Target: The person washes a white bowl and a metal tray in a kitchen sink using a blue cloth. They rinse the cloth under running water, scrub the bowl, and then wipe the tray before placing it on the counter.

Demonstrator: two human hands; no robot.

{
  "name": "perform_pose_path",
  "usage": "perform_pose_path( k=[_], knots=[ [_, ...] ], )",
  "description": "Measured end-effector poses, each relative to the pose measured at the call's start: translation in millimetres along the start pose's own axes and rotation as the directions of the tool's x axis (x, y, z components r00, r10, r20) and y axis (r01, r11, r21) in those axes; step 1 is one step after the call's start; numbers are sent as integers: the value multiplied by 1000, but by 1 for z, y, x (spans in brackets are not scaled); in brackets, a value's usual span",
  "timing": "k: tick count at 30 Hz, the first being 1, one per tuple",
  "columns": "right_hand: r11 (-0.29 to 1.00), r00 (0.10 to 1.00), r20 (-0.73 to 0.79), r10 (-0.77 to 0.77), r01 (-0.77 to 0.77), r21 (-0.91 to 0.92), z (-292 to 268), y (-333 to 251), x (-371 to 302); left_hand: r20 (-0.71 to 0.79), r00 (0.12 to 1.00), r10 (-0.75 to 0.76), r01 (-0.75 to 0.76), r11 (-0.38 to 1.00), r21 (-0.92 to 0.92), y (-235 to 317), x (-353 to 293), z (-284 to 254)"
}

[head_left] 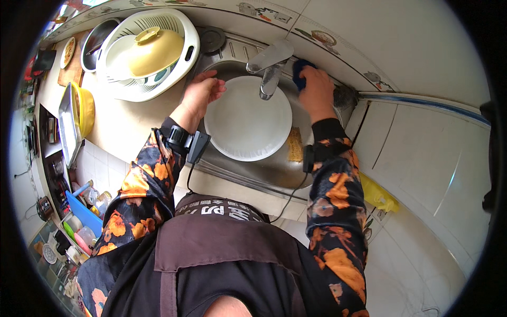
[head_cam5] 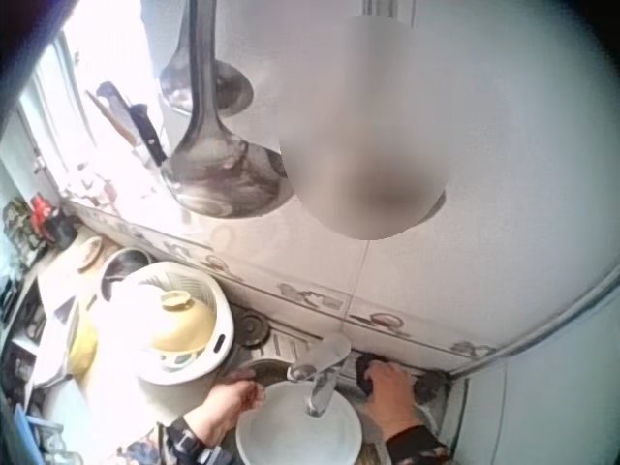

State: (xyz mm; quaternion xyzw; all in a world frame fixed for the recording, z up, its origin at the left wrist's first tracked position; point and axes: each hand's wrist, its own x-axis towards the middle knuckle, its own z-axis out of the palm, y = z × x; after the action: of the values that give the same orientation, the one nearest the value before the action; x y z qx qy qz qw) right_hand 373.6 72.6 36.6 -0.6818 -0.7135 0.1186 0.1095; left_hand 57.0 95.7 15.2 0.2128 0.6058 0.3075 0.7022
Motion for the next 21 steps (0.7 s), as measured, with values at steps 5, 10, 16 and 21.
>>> perform_pose_path(
  k=[5,10,16,21],
  knots=[
    [974,990,-76,-118,131,183,20,-4,14,37,999,-34,32,998,50,-11,-12,-10],
    [965,994,110,10,-38,260,12,-22,42,103,991,-86,79,994,72,-15,-20,-10],
    [954,993,-37,-108,114,278,24,5,25,73,995,-72,63,991,118,-5,-25,-9],
    [961,982,178,61,-106,257,11,-13,48,57,992,-115,107,985,135,-13,-26,-9]
  ],
)
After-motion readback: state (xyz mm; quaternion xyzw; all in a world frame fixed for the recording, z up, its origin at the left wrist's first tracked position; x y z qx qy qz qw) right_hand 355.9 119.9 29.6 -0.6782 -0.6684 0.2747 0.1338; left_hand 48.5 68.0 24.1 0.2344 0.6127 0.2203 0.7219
